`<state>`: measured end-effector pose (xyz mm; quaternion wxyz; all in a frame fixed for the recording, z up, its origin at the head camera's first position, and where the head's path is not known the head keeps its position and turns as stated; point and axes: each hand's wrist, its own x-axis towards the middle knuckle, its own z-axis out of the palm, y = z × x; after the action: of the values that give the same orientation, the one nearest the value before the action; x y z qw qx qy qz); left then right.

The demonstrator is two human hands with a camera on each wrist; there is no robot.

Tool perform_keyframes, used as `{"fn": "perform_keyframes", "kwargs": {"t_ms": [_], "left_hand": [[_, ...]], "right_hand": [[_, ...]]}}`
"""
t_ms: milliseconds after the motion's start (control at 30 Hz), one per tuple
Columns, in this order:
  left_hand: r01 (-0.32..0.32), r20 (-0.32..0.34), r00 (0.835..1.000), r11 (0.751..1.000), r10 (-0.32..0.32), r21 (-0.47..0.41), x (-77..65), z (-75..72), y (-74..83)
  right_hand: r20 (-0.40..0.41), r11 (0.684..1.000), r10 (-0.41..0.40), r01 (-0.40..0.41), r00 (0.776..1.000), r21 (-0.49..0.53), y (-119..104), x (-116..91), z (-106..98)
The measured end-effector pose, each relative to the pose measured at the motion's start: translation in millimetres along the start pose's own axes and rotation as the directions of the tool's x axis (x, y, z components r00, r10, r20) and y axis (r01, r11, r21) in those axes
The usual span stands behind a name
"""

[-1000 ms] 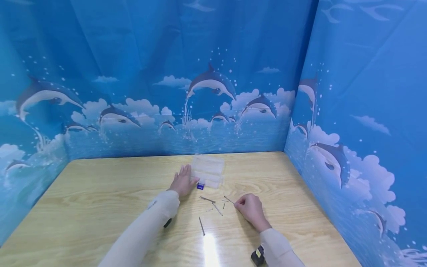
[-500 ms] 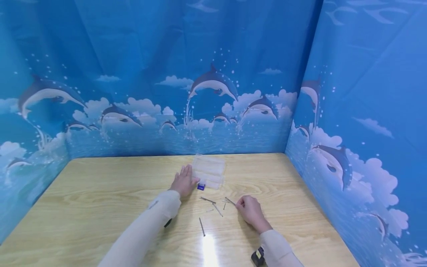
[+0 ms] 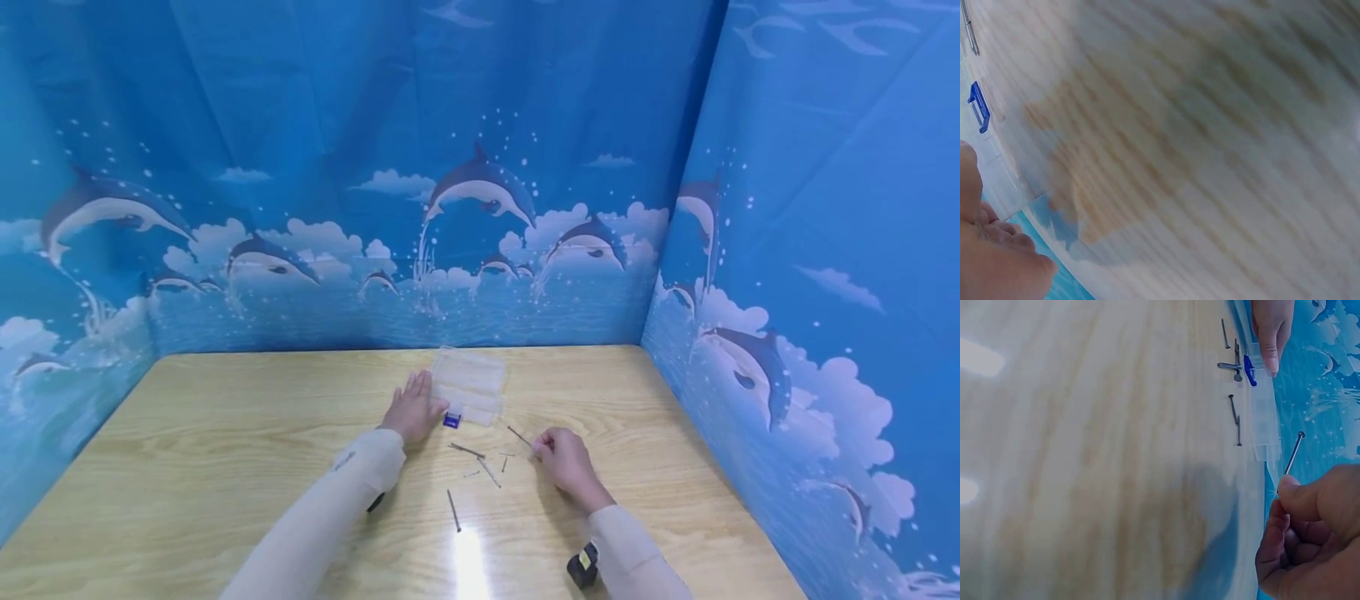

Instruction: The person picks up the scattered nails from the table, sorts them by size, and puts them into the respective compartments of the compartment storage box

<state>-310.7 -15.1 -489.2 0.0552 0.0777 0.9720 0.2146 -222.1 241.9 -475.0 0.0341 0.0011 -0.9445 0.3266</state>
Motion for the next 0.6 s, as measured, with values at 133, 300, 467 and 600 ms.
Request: {"fn": "perform_keyframes", "kwargs": {"t_ms": [133,300,467,600], "left_hand": [[-0.005,-0.005,1.000,1.000,0.005,0.004,0.6,1.8,-1.7],[0.001,0.001,1.000,1.000,-0.001,0.011,1.8,2.1,-1.5],[0.005,0.001,1.000,1.000,-0.005,0.017,2.2,1.2,-0.3],[0.008,0.006,1.000,1.000,-0.008,0.012,2.0,1.7,-0.3]], "right_hand": [[-0.013,0.999,-0.029,0.029,0.999,-0.016,-7,10,-2],[-0.017,0.999,-0.047,0.047,0.999,-0.005,-20,25,0],[-0.022,0.998,-0.067,0.067,0.998,0.020,-33,39,6],[-0.020,0.998,-0.060,0.060,0.998,0.023,-41,49,12]]}}
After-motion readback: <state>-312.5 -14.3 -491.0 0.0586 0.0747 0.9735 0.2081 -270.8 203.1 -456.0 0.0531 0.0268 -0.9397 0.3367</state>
